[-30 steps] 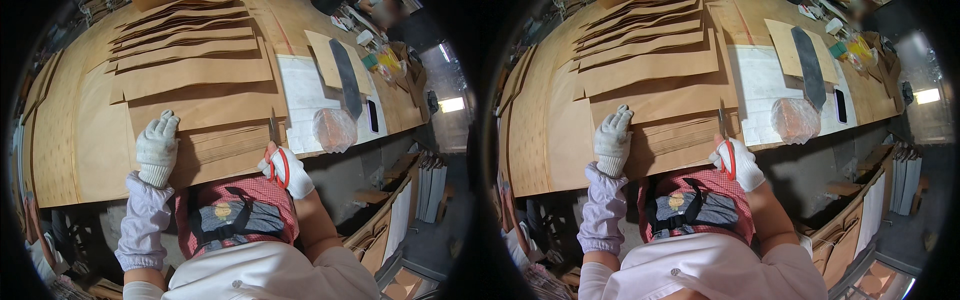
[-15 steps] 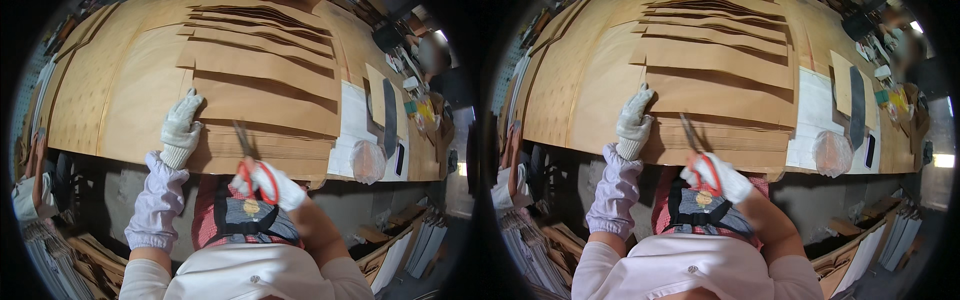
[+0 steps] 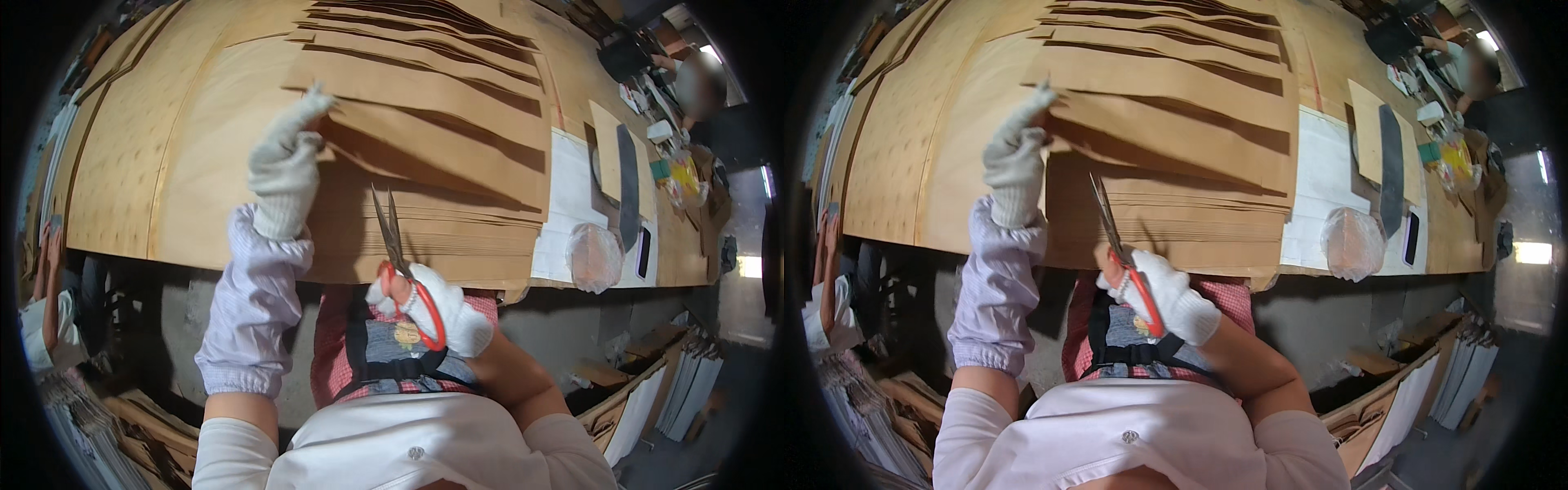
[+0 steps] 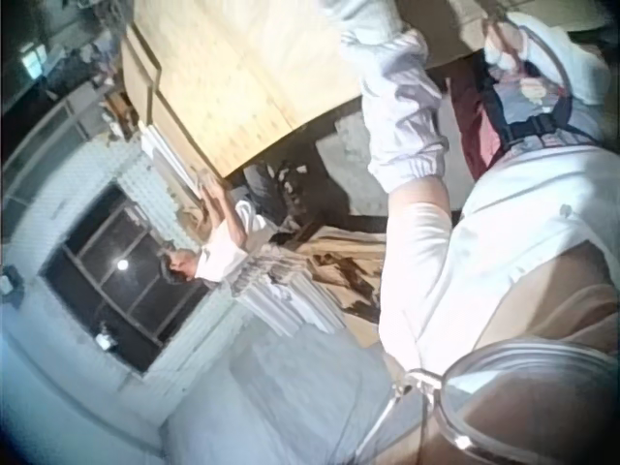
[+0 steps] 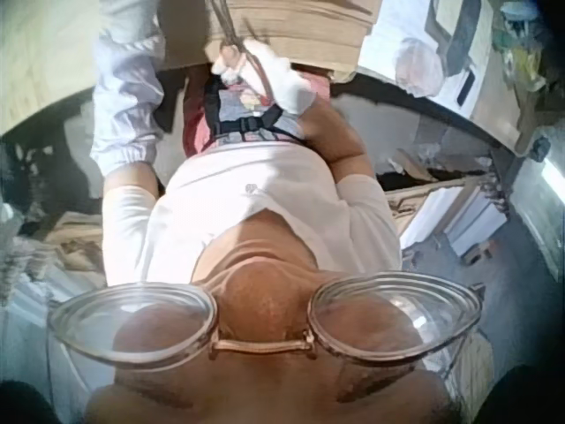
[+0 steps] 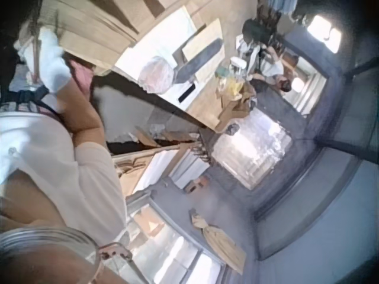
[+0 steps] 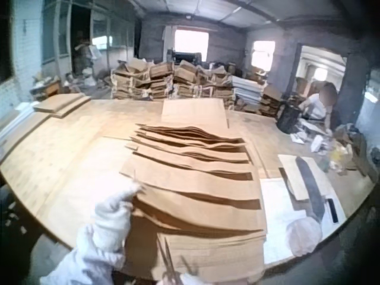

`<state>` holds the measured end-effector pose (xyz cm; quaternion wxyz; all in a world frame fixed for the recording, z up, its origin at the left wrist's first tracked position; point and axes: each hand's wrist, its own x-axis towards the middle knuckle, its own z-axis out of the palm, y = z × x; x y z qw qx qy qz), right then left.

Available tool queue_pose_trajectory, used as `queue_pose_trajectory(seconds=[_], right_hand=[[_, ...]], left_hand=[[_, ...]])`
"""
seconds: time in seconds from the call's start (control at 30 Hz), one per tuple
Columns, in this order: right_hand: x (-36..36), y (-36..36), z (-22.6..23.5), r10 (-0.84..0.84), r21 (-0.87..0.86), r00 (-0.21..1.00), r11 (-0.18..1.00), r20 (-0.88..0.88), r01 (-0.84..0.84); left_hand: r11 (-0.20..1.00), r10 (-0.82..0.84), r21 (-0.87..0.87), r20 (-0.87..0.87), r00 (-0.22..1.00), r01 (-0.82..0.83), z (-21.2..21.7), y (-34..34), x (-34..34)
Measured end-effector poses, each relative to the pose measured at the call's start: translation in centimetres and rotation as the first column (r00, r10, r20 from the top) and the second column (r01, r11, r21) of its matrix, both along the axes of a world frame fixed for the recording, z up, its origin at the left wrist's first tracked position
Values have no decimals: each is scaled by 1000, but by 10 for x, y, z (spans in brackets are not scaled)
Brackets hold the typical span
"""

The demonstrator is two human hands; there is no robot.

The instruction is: The person folds and stacks brown cardboard sheets on a wooden worktable, then uses red-handled scissors to cut the stacked sheets into strips. The person repeatedly aligns and cuts the stack, accumulating cut pieces on the table.

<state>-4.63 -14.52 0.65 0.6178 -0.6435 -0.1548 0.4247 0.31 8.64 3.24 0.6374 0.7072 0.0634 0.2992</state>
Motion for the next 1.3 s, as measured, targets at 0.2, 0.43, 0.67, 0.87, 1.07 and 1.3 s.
queue_pose_trajectory(seconds=[0.2, 0.43, 0.67, 0.87, 1.07, 1.3], right_hand=[[9, -59, 9, -104, 150, 892, 971, -439, 187], [22, -50, 9, -251, -40, 834, 963, -492, 266], [15, -91, -47, -16, -399, 993, 915, 115, 61], [27, -132, -4, -558, -228, 813, 824, -167, 518], [35, -129, 3, -585, -297, 795, 797, -162, 526], [24, -81, 10, -241, -113, 935, 969, -258, 218]], left_hand=[[685, 492, 517, 191, 850, -513, -35, 25, 11], [296, 36, 887, -382, 923, 355, -11, -46, -23], [202, 177, 947, -288, 941, 252, -35, -51, -8], [205, 185, 942, -304, 935, 266, -34, -52, -13], [262, 225, 947, -246, 943, 184, -35, -46, -20], [650, 181, 759, -101, 978, -42, -48, 5, -43]])
